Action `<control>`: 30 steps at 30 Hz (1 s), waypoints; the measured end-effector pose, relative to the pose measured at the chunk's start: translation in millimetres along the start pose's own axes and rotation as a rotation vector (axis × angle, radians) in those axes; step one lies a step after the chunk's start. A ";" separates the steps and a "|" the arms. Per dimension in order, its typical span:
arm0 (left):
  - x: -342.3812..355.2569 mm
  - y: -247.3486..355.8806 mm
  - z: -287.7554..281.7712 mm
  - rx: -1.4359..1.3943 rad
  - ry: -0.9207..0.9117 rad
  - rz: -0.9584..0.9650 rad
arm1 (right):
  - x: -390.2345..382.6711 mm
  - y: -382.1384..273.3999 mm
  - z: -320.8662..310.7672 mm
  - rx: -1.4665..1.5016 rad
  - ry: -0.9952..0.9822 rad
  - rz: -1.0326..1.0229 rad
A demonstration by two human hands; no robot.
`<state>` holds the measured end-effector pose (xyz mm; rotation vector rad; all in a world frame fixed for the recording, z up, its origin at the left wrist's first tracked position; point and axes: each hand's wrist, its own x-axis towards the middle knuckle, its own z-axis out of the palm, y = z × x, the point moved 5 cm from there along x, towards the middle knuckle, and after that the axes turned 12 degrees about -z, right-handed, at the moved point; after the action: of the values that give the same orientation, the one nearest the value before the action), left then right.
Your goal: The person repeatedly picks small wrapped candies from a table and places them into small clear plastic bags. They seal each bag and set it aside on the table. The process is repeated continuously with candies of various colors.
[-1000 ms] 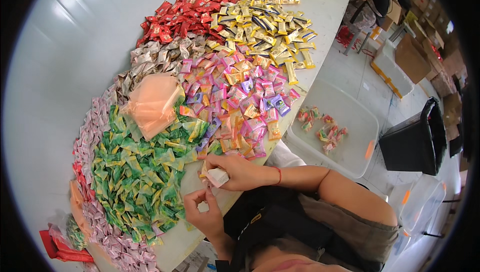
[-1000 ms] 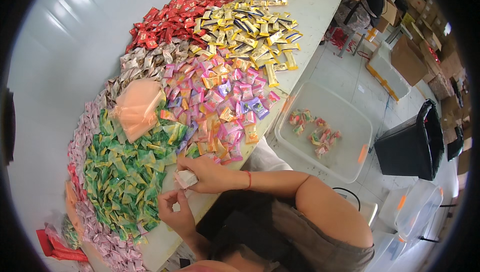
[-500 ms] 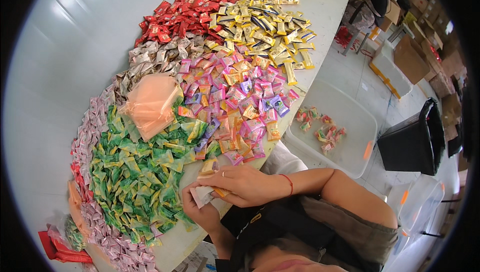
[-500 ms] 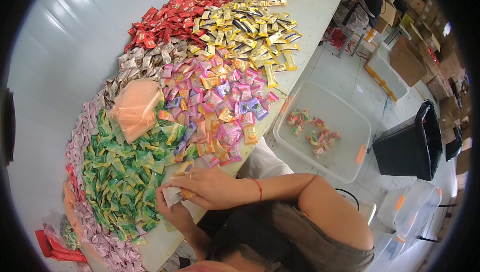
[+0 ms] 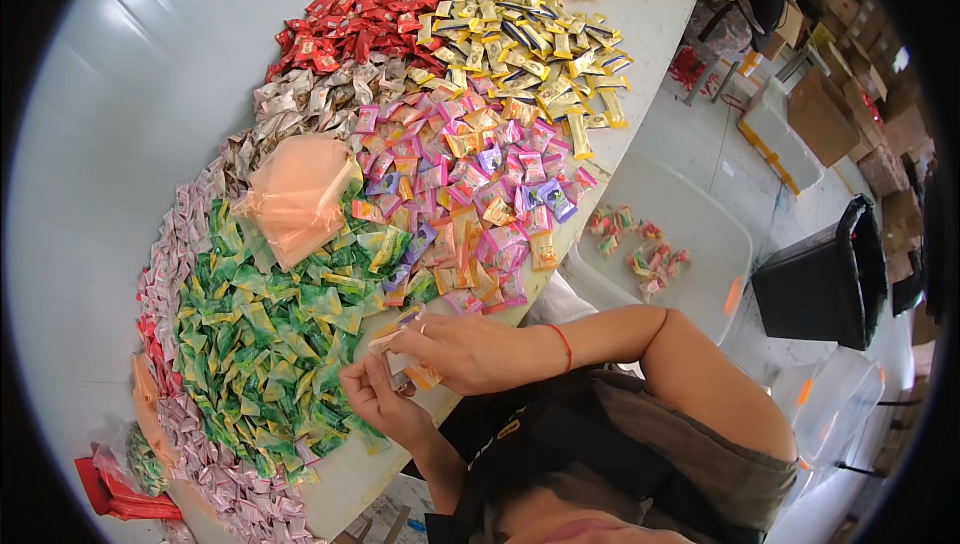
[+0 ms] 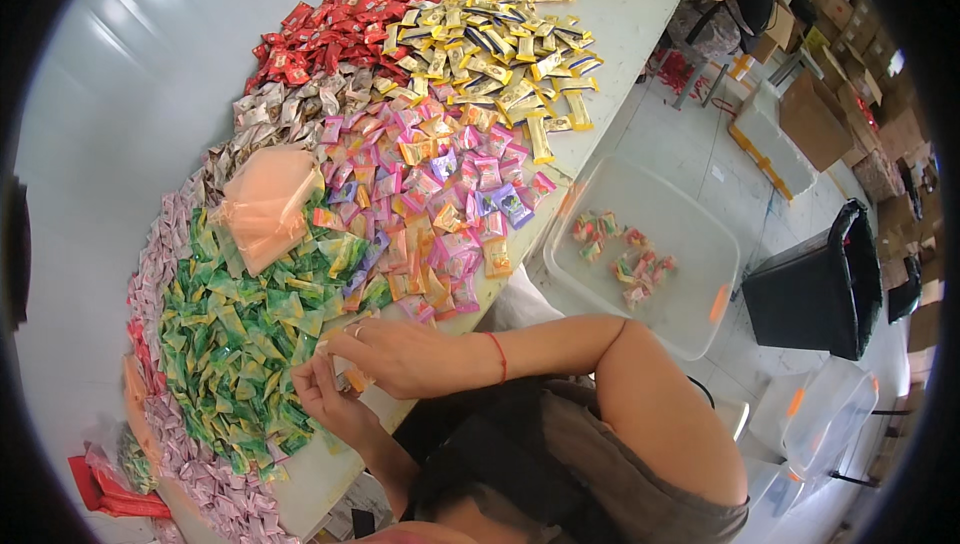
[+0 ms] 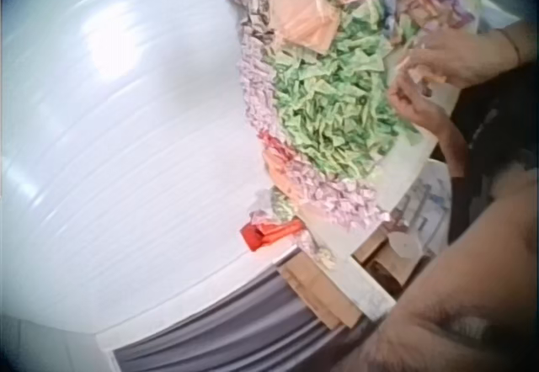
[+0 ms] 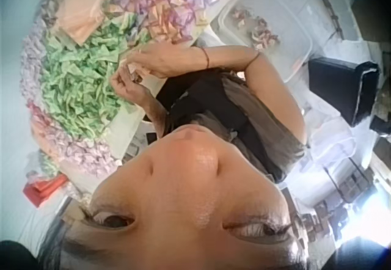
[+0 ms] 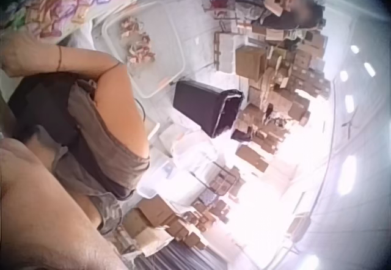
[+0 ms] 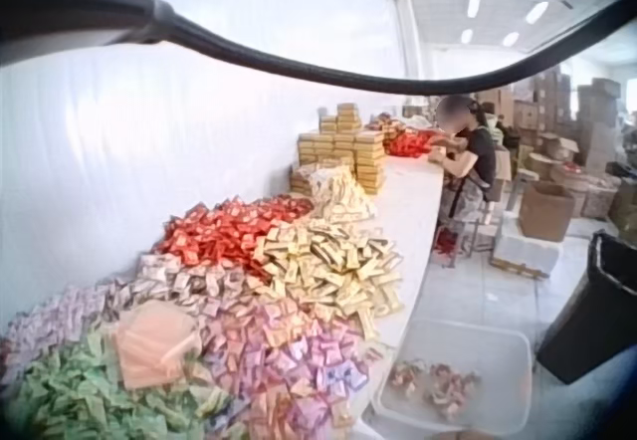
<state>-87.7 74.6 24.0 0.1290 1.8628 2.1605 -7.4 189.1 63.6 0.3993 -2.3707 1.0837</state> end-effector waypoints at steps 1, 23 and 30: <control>0.8 0.1 -0.1 -0.003 -0.012 -0.007 | -0.3 4.4 3.9 -0.003 -0.003 -0.018; -7.9 -13.8 13.4 0.101 -0.034 0.128 | 17.4 21.3 -3.6 0.006 -0.345 0.027; -10.3 -8.4 4.4 0.064 -0.041 0.059 | 18.7 40.3 4.3 0.287 -0.175 -0.051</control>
<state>-75.5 77.1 17.7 0.2422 1.9289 2.1200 -42.6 210.5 46.5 0.6767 -2.3416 1.4217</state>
